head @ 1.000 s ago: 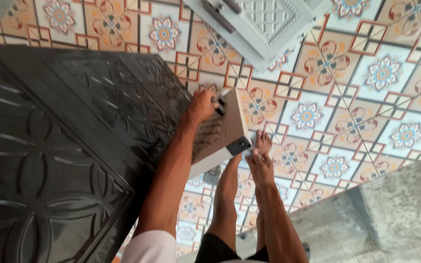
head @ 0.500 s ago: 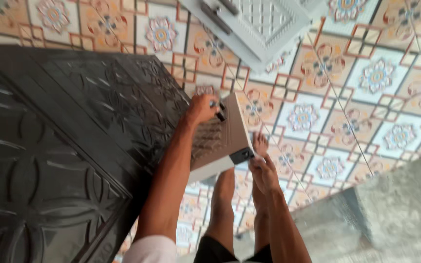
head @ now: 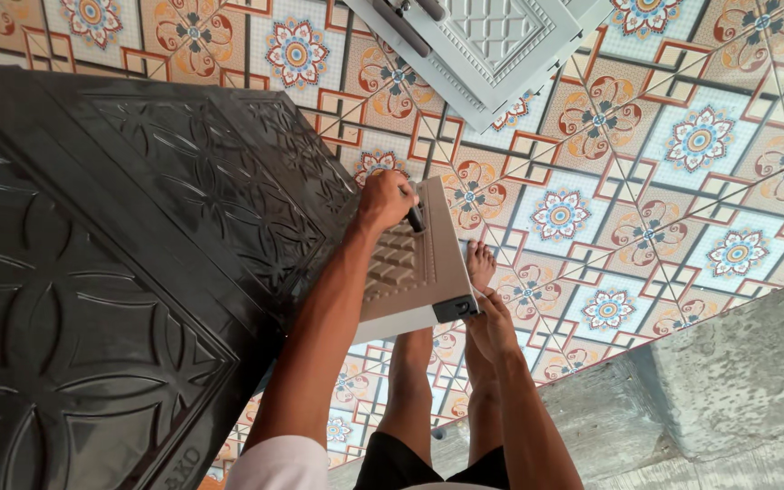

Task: The person unpacks hardware from a plastic bag and uses a screwdriver to attach a handle to a white cabinet door. They then position the door and secure it to the cabinet frame by tightening screws.

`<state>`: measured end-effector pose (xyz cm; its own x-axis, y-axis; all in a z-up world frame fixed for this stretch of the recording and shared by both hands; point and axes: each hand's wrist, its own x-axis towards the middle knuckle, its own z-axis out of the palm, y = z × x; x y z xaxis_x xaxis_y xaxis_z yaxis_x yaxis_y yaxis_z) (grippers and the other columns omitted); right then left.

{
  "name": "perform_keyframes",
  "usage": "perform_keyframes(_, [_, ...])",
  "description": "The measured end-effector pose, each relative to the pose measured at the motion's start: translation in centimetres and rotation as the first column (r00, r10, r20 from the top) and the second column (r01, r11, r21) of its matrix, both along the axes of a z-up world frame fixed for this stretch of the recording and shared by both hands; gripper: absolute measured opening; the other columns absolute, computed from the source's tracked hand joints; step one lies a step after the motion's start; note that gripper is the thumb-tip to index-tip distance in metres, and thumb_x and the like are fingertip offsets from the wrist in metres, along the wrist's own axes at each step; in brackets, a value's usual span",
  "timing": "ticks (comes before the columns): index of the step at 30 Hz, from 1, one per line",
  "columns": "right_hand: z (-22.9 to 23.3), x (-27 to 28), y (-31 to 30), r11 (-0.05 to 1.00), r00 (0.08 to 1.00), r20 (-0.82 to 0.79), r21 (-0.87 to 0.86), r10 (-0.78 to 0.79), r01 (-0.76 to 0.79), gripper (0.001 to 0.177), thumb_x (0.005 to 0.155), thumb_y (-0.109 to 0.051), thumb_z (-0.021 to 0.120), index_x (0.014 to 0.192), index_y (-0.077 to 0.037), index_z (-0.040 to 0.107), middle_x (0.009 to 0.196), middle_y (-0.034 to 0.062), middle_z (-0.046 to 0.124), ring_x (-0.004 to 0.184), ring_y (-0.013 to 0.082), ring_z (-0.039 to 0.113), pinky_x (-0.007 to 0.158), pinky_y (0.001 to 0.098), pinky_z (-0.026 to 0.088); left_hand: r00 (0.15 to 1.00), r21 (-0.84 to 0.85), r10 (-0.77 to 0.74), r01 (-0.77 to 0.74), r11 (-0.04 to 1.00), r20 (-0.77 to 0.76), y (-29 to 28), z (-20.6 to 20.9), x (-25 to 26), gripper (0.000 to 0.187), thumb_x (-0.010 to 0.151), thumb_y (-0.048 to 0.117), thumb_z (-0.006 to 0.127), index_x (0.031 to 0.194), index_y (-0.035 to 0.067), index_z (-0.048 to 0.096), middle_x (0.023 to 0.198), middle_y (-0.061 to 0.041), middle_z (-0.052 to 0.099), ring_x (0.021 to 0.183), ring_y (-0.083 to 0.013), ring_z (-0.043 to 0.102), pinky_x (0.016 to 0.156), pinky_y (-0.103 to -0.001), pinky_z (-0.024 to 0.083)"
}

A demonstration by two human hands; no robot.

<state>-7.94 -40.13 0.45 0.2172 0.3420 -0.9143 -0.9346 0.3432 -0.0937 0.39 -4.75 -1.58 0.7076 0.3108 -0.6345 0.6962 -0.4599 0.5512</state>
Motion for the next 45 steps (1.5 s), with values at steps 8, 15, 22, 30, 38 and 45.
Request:
perform_keyframes(8, [0.4, 0.5, 1.5, 0.995, 0.998, 0.056, 0.100, -0.025, 0.019, 0.017, 0.106, -0.008, 0.056, 0.122, -0.005, 0.063, 0.105, 0.0056, 0.069, 0.093, 0.0137, 0.063, 0.081, 0.0320, 0.049, 0.999, 0.057, 0.052, -0.051, 0.997, -0.008, 0.5, -0.2, -0.2, 0.016, 0.072, 0.017, 0.085, 0.079, 0.005, 0.076, 0.087, -0.019, 0.075, 0.083, -0.0347, 0.074, 0.077, -0.042, 0.058])
perform_keyframes(15, [-1.2, -0.3, -0.4, 0.998, 0.998, -0.016, 0.017, 0.062, -0.061, 0.013, 0.108, -0.016, 0.057, 0.106, -0.004, 0.059, 0.088, 0.0020, 0.064, 0.078, 0.0105, 0.057, 0.073, 0.0282, 0.048, 0.994, 0.052, 0.005, 0.000, 0.999, -0.105, 0.5, -0.1, 0.6, 0.013, 0.073, 0.016, 0.081, 0.081, 0.006, 0.076, 0.084, -0.016, 0.076, 0.080, -0.0325, 0.075, 0.075, -0.040, 0.060])
perform_keyframes(22, [0.2, -0.1, 0.5, 0.991, 0.997, -0.078, 0.133, 0.030, -0.020, 0.018, 0.105, -0.023, 0.059, 0.105, -0.005, 0.058, 0.080, 0.0023, 0.056, 0.068, 0.0104, 0.048, 0.063, 0.0276, 0.042, 0.994, 0.105, -0.038, 0.049, 0.993, -0.099, 1.0, -1.1, 0.4, 0.011, 0.072, 0.017, 0.081, 0.077, 0.009, 0.075, 0.078, -0.015, 0.075, 0.077, -0.0349, 0.074, 0.074, -0.042, 0.059])
perform_keyframes(30, [1.4, -0.5, 2.4, 0.941, 0.939, 0.085, -0.097, 0.333, -0.325, 0.010, 0.096, -0.006, 0.059, 0.106, -0.006, 0.059, 0.089, 0.0018, 0.057, 0.079, 0.0110, 0.054, 0.078, 0.0301, 0.051, 0.999, 0.132, -0.053, 0.054, 0.990, -0.013, 0.9, -3.0, -1.8, 0.037, 0.070, 0.028, 0.090, 0.079, 0.004, 0.064, 0.080, -0.018, 0.069, 0.081, -0.0400, 0.070, 0.073, -0.050, 0.055])
perform_keyframes(38, [-3.9, -2.7, 1.5, 0.975, 0.980, -0.126, 0.179, 0.152, -0.128, 0.016, 0.102, -0.016, 0.049, 0.090, -0.006, 0.052, 0.080, 0.0037, 0.054, 0.063, 0.0100, 0.040, 0.059, 0.0261, 0.037, 0.999, 0.072, 0.004, -0.001, 0.997, -0.046, 2.1, -2.7, -0.8, 0.037, 0.075, 0.023, 0.087, 0.086, 0.003, 0.057, 0.077, -0.017, 0.065, 0.075, -0.0387, 0.070, 0.067, -0.051, 0.056])
perform_keyframes(45, [-1.6, -0.4, 3.2, 0.968, 0.967, -0.186, 0.216, 0.172, -0.131, 0.025, 0.108, -0.026, 0.046, 0.090, -0.009, 0.052, 0.070, -0.0011, 0.047, 0.050, 0.0053, 0.031, 0.045, 0.0218, 0.026, 0.980, -0.061, 0.133, -0.143, 0.988, -0.149, 2.2, -0.2, -0.2, 0.032, 0.086, 0.019, 0.079, 0.086, 0.005, 0.049, 0.066, -0.013, 0.063, 0.060, -0.0280, 0.072, 0.058, -0.050, 0.059])
